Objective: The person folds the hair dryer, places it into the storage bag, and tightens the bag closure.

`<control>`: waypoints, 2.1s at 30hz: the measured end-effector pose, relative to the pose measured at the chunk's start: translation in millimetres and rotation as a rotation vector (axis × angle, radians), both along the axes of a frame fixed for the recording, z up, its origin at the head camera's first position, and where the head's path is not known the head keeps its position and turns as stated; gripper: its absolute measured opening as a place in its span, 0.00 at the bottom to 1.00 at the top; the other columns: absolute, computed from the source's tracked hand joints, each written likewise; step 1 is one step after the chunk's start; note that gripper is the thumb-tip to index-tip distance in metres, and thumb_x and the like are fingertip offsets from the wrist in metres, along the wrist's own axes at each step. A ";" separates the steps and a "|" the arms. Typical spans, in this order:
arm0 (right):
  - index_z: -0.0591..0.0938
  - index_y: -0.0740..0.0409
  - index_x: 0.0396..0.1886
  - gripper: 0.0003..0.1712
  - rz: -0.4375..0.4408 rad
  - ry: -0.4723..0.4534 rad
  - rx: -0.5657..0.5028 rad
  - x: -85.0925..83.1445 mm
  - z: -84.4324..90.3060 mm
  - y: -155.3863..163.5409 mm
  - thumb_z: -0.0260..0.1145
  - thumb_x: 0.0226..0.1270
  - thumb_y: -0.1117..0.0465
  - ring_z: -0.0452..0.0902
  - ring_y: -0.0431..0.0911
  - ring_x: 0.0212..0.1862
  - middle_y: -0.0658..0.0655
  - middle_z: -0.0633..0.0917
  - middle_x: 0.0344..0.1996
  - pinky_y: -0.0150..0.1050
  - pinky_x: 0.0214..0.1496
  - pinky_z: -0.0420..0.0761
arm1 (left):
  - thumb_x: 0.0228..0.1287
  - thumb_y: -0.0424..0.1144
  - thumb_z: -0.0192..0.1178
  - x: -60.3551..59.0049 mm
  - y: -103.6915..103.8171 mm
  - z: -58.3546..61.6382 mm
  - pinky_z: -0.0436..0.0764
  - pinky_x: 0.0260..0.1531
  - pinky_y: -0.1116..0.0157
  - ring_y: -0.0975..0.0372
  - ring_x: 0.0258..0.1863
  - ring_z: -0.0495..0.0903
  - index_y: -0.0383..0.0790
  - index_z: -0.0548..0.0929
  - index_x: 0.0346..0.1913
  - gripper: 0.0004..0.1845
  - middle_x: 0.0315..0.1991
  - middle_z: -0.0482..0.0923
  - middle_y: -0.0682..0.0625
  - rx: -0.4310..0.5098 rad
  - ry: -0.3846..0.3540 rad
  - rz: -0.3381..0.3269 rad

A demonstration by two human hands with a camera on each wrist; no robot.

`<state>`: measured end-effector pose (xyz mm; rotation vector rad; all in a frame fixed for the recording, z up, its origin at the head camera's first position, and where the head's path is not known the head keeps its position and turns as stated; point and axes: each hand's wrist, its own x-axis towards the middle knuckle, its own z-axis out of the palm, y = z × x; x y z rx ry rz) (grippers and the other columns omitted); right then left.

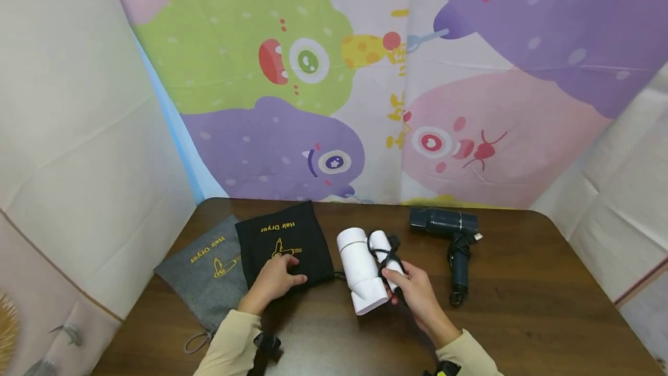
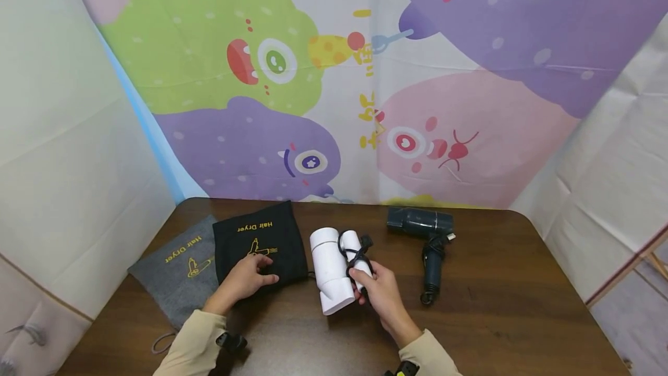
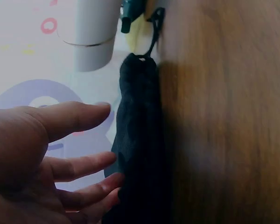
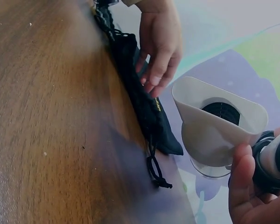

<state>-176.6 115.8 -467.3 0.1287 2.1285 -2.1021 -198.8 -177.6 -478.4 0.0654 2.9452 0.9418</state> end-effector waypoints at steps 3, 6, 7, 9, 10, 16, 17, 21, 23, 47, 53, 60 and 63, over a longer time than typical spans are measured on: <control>0.77 0.71 0.40 0.12 -0.004 0.000 0.002 0.2 -0.5 0.4 0.65 0.64 0.64 0.73 0.43 0.19 0.53 0.78 0.16 0.34 0.21 0.74 | 0.48 0.42 0.74 0.6 -0.6 -4.0 0.75 0.53 0.49 0.45 0.50 0.79 0.37 0.85 0.45 0.21 0.45 0.83 0.40 -0.062 -0.002 -0.050; 0.77 0.71 0.39 0.12 -0.013 -0.003 -0.002 0.5 -1.2 0.7 0.65 0.63 0.64 0.73 0.43 0.19 0.53 0.78 0.16 0.33 0.21 0.74 | 0.45 0.40 0.76 0.4 -0.6 -8.1 0.75 0.53 0.49 0.46 0.48 0.79 0.39 0.86 0.44 0.20 0.44 0.82 0.41 -0.108 -0.001 -0.112; 0.78 0.71 0.39 0.12 -0.015 -0.005 -0.003 0.6 -1.4 0.7 0.65 0.63 0.64 0.73 0.43 0.19 0.53 0.78 0.16 0.33 0.21 0.73 | 0.44 0.40 0.76 0.2 -0.5 -9.4 0.75 0.53 0.49 0.46 0.48 0.79 0.40 0.86 0.43 0.20 0.44 0.81 0.42 -0.120 -0.002 -0.127; 0.78 0.71 0.39 0.12 -0.017 -0.009 -0.003 1.0 -1.6 0.8 0.65 0.63 0.64 0.73 0.43 0.19 0.52 0.78 0.16 0.33 0.21 0.73 | 0.43 0.38 0.77 -0.4 -0.2 -11.3 0.74 0.53 0.48 0.46 0.48 0.78 0.41 0.86 0.43 0.19 0.44 0.79 0.42 -0.140 -0.003 -0.140; 0.78 0.70 0.39 0.12 -0.018 -0.011 -0.003 1.2 -1.6 0.8 0.65 0.63 0.64 0.73 0.43 0.19 0.52 0.78 0.16 0.33 0.21 0.73 | 0.43 0.37 0.77 -0.8 0.1 -12.1 0.74 0.53 0.48 0.46 0.48 0.77 0.41 0.87 0.42 0.19 0.44 0.79 0.42 -0.147 -0.002 -0.142; 0.78 0.69 0.37 0.11 -0.017 -0.013 0.012 2.8 -1.6 -0.1 0.66 0.63 0.63 0.73 0.43 0.19 0.53 0.78 0.16 0.33 0.21 0.74 | 0.43 0.35 0.76 0.2 0.1 -12.6 0.75 0.51 0.49 0.49 0.46 0.78 0.41 0.87 0.41 0.18 0.41 0.78 0.45 -0.149 0.023 -0.148; 0.78 0.69 0.37 0.11 -0.016 -0.014 0.014 3.1 -1.6 -0.3 0.66 0.63 0.63 0.73 0.43 0.19 0.53 0.78 0.16 0.33 0.21 0.74 | 0.43 0.34 0.76 0.7 -0.2 -12.4 0.75 0.50 0.50 0.50 0.44 0.78 0.41 0.87 0.41 0.17 0.40 0.78 0.46 -0.144 0.030 -0.148; 0.78 0.69 0.38 0.12 -0.020 -0.021 0.021 4.4 -2.4 -0.1 0.66 0.63 0.63 0.73 0.43 0.19 0.52 0.78 0.17 0.33 0.20 0.73 | 0.44 0.35 0.75 1.7 -1.5 -11.1 0.76 0.46 0.52 0.55 0.38 0.78 0.41 0.88 0.39 0.15 0.37 0.78 0.48 -0.120 0.049 -0.156; 0.78 0.68 0.38 0.12 -0.016 -0.021 0.024 4.5 -3.1 -0.1 0.66 0.63 0.62 0.73 0.43 0.19 0.52 0.78 0.17 0.33 0.21 0.74 | 0.46 0.35 0.74 1.6 -2.2 -10.0 0.76 0.44 0.53 0.56 0.36 0.77 0.42 0.88 0.38 0.13 0.37 0.79 0.48 -0.115 0.052 -0.156; 0.78 0.68 0.34 0.09 -0.015 -0.030 0.010 4.7 -5.4 0.3 0.65 0.62 0.64 0.72 0.42 0.18 0.52 0.77 0.16 0.32 0.20 0.73 | 0.55 0.39 0.70 -2.0 -10.5 -8.4 0.79 0.37 0.57 0.58 0.32 0.82 0.46 0.89 0.28 0.02 0.30 0.86 0.53 -0.050 0.116 -0.018; 0.78 0.67 0.33 0.09 -0.019 -0.034 0.022 5.0 -4.5 0.5 0.66 0.62 0.63 0.72 0.42 0.18 0.52 0.78 0.16 0.33 0.21 0.73 | 0.56 0.40 0.69 -4.3 -9.5 -4.9 0.79 0.37 0.56 0.57 0.33 0.83 0.45 0.89 0.30 0.03 0.31 0.87 0.51 -0.003 0.156 0.045; 0.78 0.67 0.34 0.10 -0.027 -0.039 0.014 5.2 -4.8 1.5 0.66 0.62 0.62 0.72 0.42 0.17 0.52 0.77 0.17 0.33 0.20 0.73 | 0.57 0.41 0.68 -6.9 -6.5 -2.6 0.79 0.37 0.57 0.58 0.34 0.83 0.45 0.89 0.31 0.04 0.31 0.87 0.51 0.038 0.164 0.093; 0.78 0.67 0.35 0.11 -0.023 -0.035 0.015 4.4 -3.7 1.0 0.66 0.62 0.62 0.72 0.43 0.18 0.52 0.77 0.17 0.33 0.20 0.73 | 0.57 0.41 0.68 -7.8 -5.8 -1.0 0.78 0.36 0.58 0.59 0.33 0.81 0.45 0.89 0.31 0.04 0.31 0.87 0.51 0.056 0.168 0.098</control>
